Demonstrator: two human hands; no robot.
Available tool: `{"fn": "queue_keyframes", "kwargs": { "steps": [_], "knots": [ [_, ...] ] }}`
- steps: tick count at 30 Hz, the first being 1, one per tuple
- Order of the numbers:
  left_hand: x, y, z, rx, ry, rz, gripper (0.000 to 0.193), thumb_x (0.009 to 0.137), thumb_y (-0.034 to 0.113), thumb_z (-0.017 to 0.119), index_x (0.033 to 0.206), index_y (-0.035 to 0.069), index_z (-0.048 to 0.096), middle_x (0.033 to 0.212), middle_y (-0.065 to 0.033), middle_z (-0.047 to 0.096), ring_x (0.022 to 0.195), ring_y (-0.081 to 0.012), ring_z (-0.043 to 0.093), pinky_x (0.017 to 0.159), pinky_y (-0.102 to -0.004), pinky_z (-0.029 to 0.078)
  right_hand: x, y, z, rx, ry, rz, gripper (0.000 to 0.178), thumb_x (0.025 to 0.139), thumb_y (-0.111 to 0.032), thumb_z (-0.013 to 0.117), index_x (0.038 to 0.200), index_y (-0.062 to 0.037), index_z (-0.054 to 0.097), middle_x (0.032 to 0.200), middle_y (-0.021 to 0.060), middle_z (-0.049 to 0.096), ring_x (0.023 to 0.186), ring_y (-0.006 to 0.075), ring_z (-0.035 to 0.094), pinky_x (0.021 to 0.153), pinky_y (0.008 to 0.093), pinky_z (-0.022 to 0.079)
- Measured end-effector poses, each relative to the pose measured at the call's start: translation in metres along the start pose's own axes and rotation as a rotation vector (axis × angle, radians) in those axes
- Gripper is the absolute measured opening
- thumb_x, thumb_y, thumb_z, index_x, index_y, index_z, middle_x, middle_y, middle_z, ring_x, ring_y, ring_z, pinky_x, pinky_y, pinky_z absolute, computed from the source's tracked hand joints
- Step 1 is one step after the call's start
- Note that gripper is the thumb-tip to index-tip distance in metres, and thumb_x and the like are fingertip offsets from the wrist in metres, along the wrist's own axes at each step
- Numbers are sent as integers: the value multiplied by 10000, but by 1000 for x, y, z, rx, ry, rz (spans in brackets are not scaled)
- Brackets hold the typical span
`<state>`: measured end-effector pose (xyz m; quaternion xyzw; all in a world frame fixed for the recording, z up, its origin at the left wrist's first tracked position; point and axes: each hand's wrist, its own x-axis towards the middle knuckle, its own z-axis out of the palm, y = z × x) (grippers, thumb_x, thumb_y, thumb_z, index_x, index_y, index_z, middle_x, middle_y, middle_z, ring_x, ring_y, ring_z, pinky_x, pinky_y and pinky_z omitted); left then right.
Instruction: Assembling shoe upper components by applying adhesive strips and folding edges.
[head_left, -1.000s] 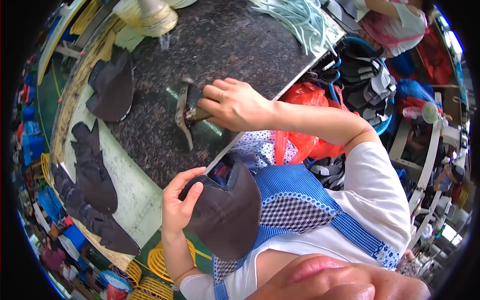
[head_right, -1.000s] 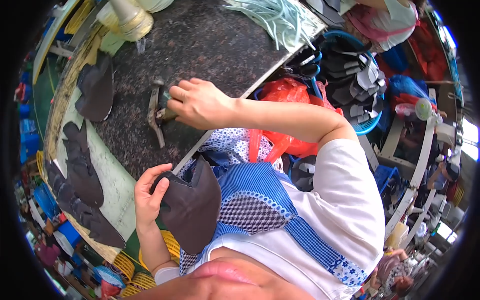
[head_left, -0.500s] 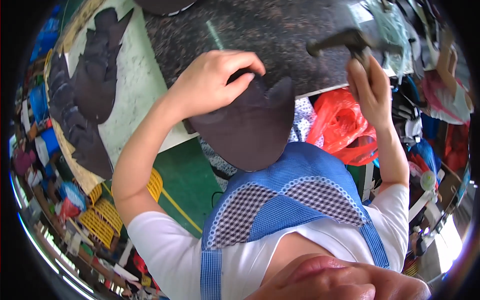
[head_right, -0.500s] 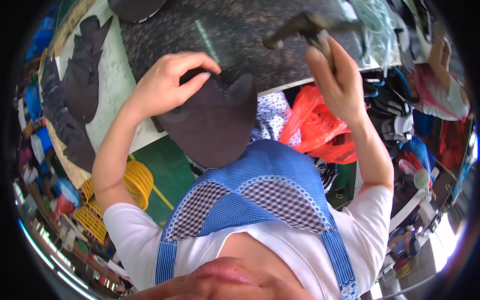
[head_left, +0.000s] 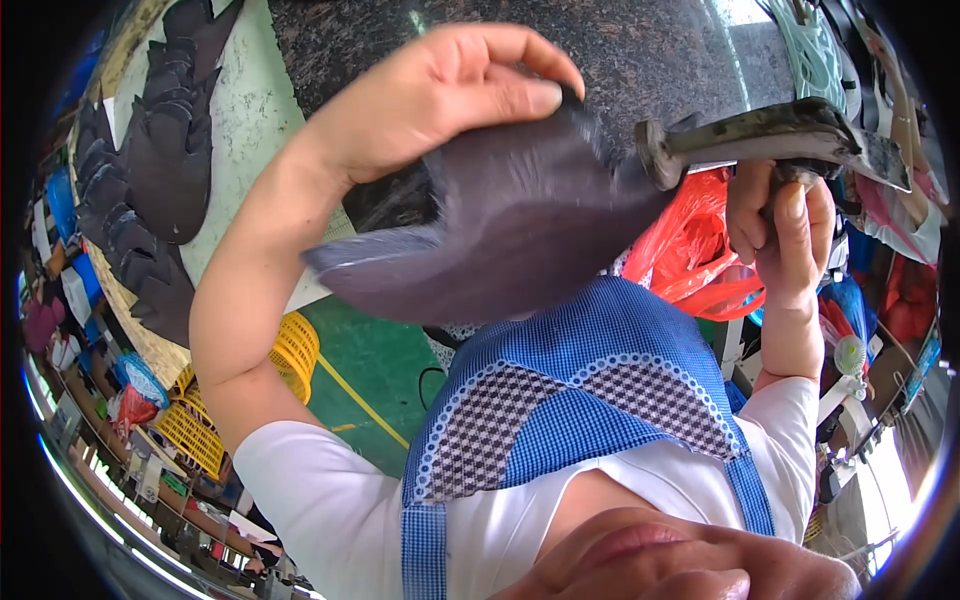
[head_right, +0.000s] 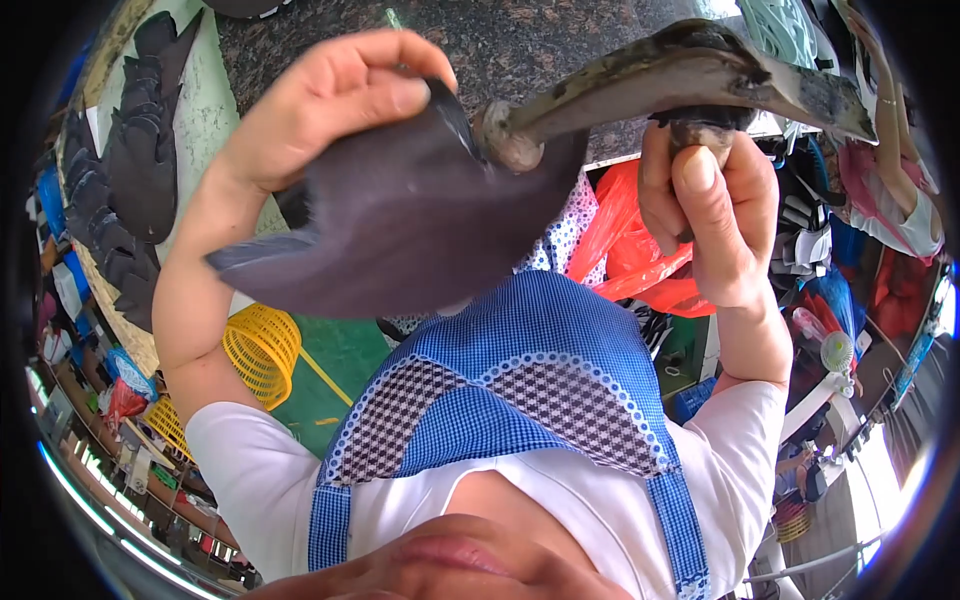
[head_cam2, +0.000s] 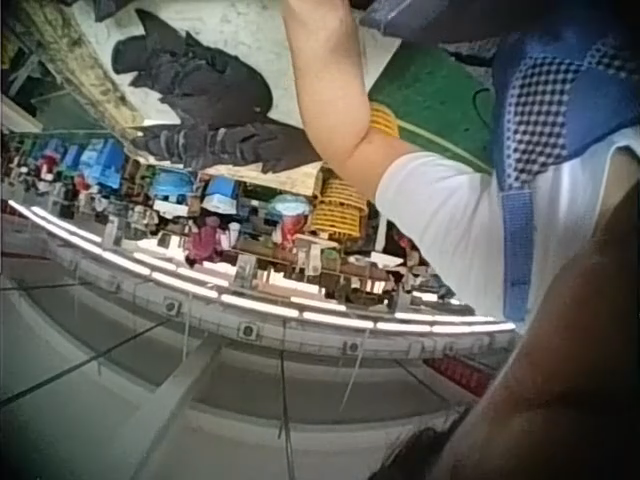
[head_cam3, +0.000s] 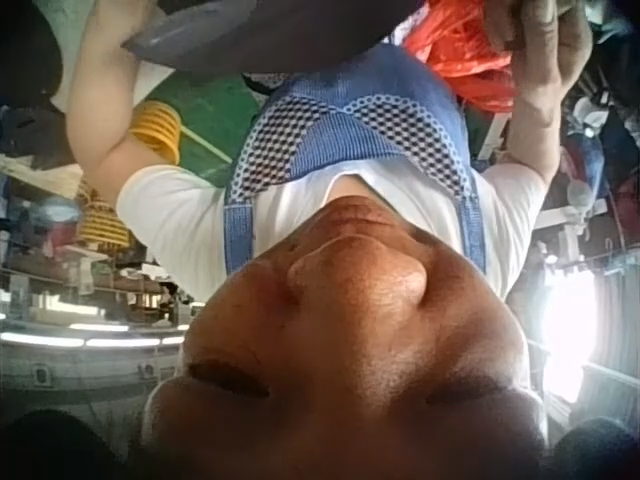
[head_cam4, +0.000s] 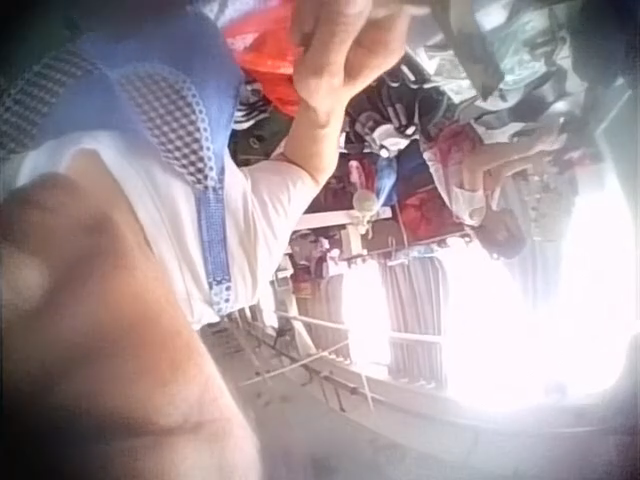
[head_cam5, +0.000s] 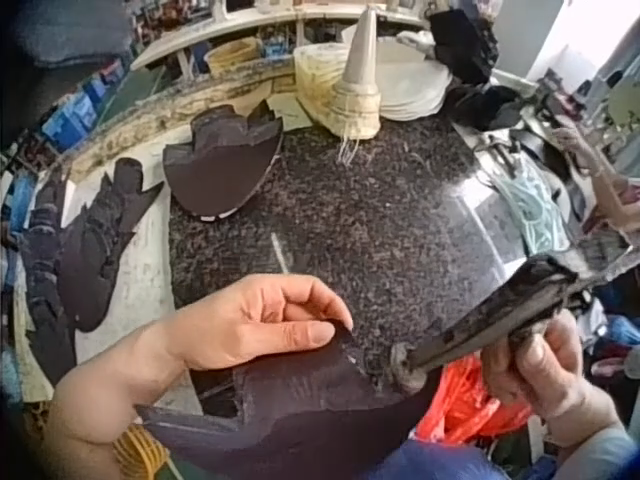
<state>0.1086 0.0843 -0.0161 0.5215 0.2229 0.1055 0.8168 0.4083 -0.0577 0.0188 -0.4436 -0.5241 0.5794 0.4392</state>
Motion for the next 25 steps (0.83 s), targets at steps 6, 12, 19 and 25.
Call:
{"fn": "queue_keyframes", "kwargs": {
  "steps": [6,12,19,25],
  "knots": [
    [-9,-28,13,751,170,150,125,971,75,670,1082,26,645,965,-54,702,863,-169,664,835,-304,522,-14,5,10,-340,10,213,279,1040,-190,645,1220,21,621,769,-10,577,619,61,478,566,228,380],
    [6,-18,-14,1181,71,489,149,822,73,784,941,23,709,905,-74,654,874,-269,649,759,-382,530,5,30,30,-761,-185,-118,295,837,-79,736,1078,-4,583,810,158,617,678,388,657,577,440,503],
    [5,-20,-24,1285,-14,676,211,769,79,831,957,29,749,866,-50,669,790,-219,665,683,-330,548,15,23,33,-704,-181,-195,251,904,-41,702,1148,-8,647,853,145,635,635,356,644,560,409,500],
    [-1,-32,-22,1403,33,894,265,778,52,762,1042,34,761,917,-89,694,824,-261,692,703,-329,596,33,23,17,-909,-326,-34,275,962,-184,728,1193,-52,659,915,180,696,700,359,708,562,413,520]
  ]
}}
